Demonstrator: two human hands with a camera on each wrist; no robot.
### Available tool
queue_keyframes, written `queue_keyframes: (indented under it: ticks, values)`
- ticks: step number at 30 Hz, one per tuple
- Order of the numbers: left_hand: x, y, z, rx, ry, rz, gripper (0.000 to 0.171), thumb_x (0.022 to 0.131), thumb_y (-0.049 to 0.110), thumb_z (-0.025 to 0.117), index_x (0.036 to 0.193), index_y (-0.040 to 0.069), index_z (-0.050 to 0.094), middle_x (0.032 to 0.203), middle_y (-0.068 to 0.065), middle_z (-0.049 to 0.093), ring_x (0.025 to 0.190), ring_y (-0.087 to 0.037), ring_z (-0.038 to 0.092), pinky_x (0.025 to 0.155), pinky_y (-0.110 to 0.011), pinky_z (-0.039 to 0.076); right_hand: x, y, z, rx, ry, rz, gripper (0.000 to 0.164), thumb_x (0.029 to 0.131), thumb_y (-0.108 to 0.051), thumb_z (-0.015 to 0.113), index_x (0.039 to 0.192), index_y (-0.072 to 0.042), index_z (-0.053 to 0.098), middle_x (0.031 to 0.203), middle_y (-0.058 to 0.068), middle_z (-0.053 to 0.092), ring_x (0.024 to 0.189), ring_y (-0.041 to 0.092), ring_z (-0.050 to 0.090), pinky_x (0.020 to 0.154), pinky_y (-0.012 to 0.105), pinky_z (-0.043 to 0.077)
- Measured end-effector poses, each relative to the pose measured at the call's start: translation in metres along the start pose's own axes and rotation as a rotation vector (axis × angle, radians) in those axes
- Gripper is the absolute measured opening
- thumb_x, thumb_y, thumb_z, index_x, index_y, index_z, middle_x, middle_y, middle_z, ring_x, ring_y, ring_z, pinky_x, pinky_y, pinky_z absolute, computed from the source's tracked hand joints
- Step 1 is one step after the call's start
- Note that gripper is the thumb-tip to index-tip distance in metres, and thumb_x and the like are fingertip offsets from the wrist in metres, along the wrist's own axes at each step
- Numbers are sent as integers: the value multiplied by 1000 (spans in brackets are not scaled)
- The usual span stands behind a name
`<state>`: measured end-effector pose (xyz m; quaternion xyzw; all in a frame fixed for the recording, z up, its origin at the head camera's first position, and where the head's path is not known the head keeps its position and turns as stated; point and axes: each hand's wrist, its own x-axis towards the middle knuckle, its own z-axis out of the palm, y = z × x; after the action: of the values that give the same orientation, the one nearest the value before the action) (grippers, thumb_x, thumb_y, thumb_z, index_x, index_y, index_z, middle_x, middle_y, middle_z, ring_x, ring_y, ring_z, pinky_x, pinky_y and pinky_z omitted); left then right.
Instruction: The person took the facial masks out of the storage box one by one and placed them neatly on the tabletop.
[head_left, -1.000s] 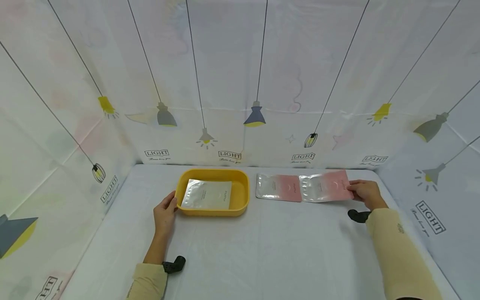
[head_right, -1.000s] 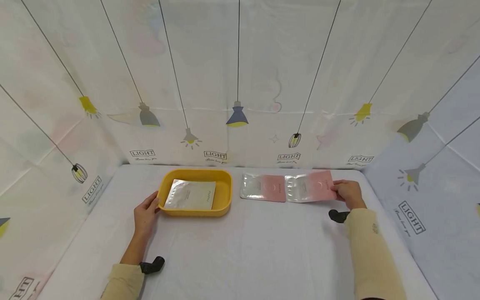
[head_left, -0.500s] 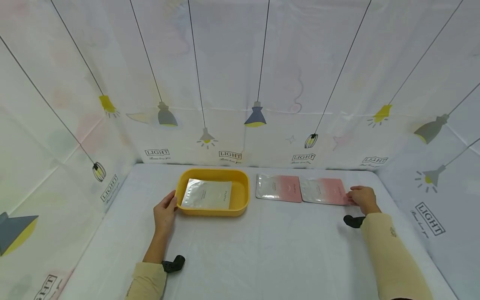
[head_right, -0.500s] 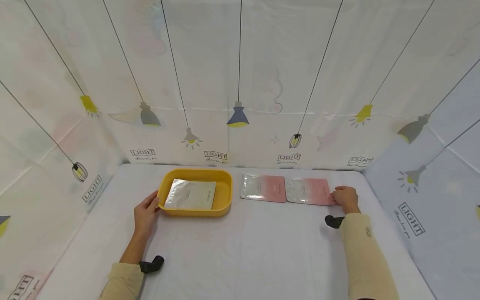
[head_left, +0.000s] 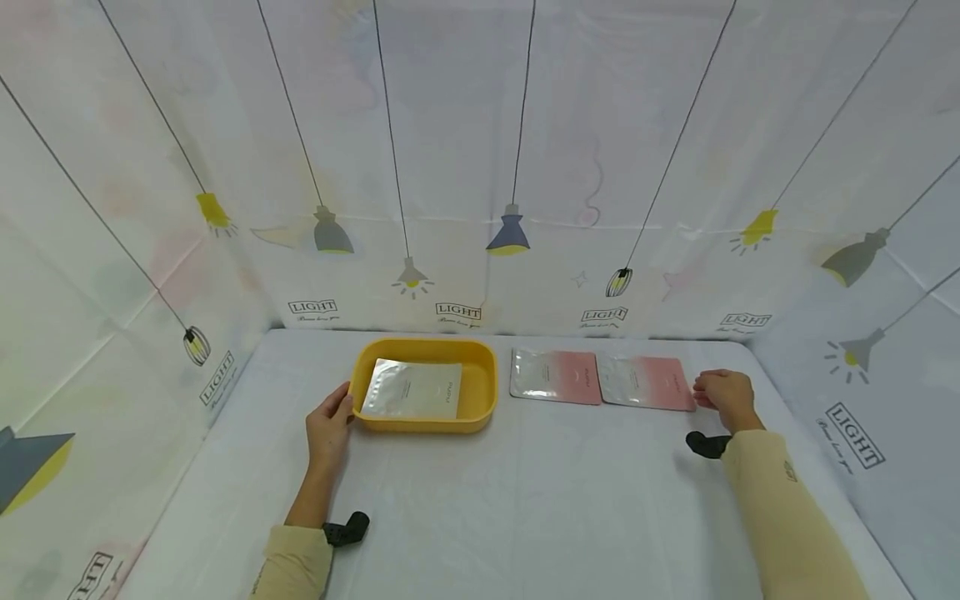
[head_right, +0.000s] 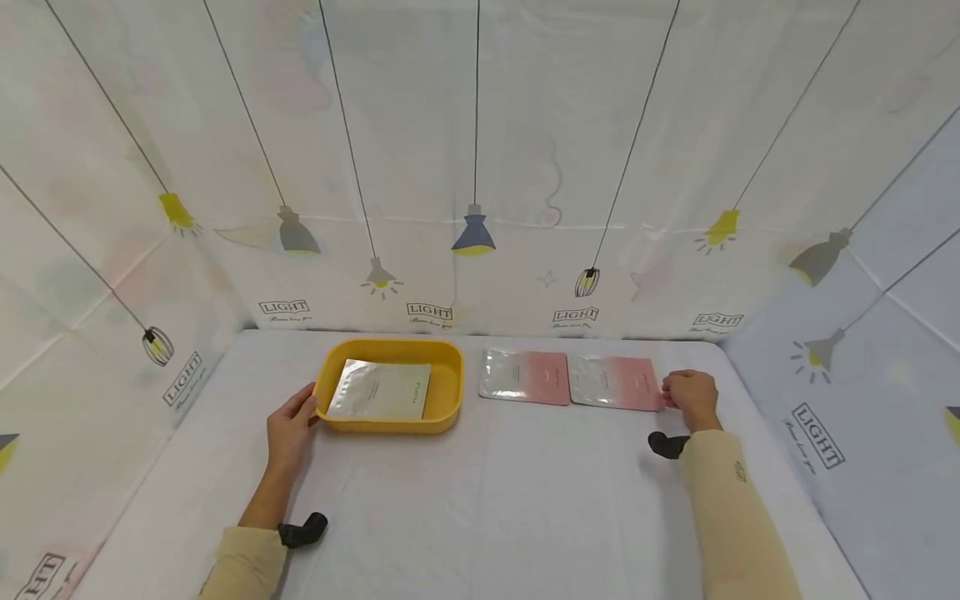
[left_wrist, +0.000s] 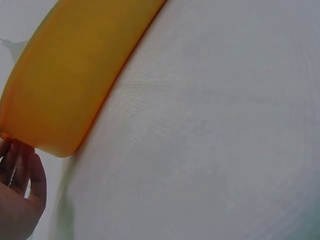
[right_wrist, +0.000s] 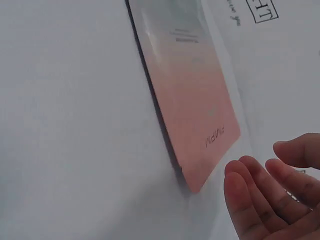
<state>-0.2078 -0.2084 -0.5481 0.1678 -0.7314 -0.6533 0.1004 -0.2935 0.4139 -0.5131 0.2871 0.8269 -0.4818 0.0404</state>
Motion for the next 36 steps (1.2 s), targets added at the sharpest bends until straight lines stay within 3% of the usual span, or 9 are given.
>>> queue_keyframes:
  ticks: [4, 9, 18, 22, 27, 33, 36]
  values:
    - [-1, -1, 0, -10, 0, 1, 42, 102, 23, 50, 141, 5, 51, 143, -12, 53, 117, -13, 53, 77, -4, 48, -14, -11, 2, 63, -34, -10, 52, 99, -22, 44, 143, 6, 41, 134, 23, 52, 80, 5, 61, 75, 22, 58]
    - [0, 0, 1, -10, 3, 5, 42, 102, 23, 49, 141, 7, 51, 143, -11, 54, 117, -13, 54, 77, -4, 48, -25, -27, 8, 84, -90, -12, 53, 101, -26, 45, 145, 3, 40, 134, 19, 53, 87, 8, 62, 90, 27, 56]
    - [1, -1, 2, -14, -2, -7, 41, 102, 23, 50, 140, 6, 52, 142, -12, 54, 113, -9, 54, 76, -4, 48, -45, -55, 8, 305, -336, 30, 62, 101, -30, 51, 152, -4, 27, 96, -8, 61, 88, 5, 65, 93, 25, 54]
    - [0, 0, 1, -36, -3, -12, 42, 102, 23, 49, 141, 6, 51, 145, -12, 52, 119, -14, 52, 76, -3, 47, -53, -74, 13, 329, -392, 45, 63, 100, -28, 52, 153, -4, 26, 98, -6, 61, 90, 6, 65, 93, 25, 55]
    - [-1, 1, 1, -52, -13, -1, 43, 102, 23, 49, 142, 6, 49, 146, -13, 51, 125, -21, 51, 75, -2, 47, -65, -90, 27, 286, -445, -38, 59, 101, -28, 50, 149, -1, 30, 114, 2, 58, 93, 6, 64, 89, 22, 55]
    - [0, -2, 1, -17, 4, 2, 41, 102, 22, 50, 140, 8, 52, 143, -9, 55, 116, -10, 53, 76, -4, 48, -82, -104, 44, 231, -495, -142, 58, 101, -32, 52, 147, 0, 33, 130, 12, 52, 95, 7, 65, 87, 20, 55]
    - [0, -1, 0, -25, -2, -11, 42, 102, 22, 49, 141, 7, 51, 144, -10, 53, 118, -12, 53, 76, -3, 47, -88, -114, 54, 203, -519, -174, 59, 101, -33, 52, 146, 0, 34, 134, 16, 51, 98, 9, 65, 87, 20, 55]
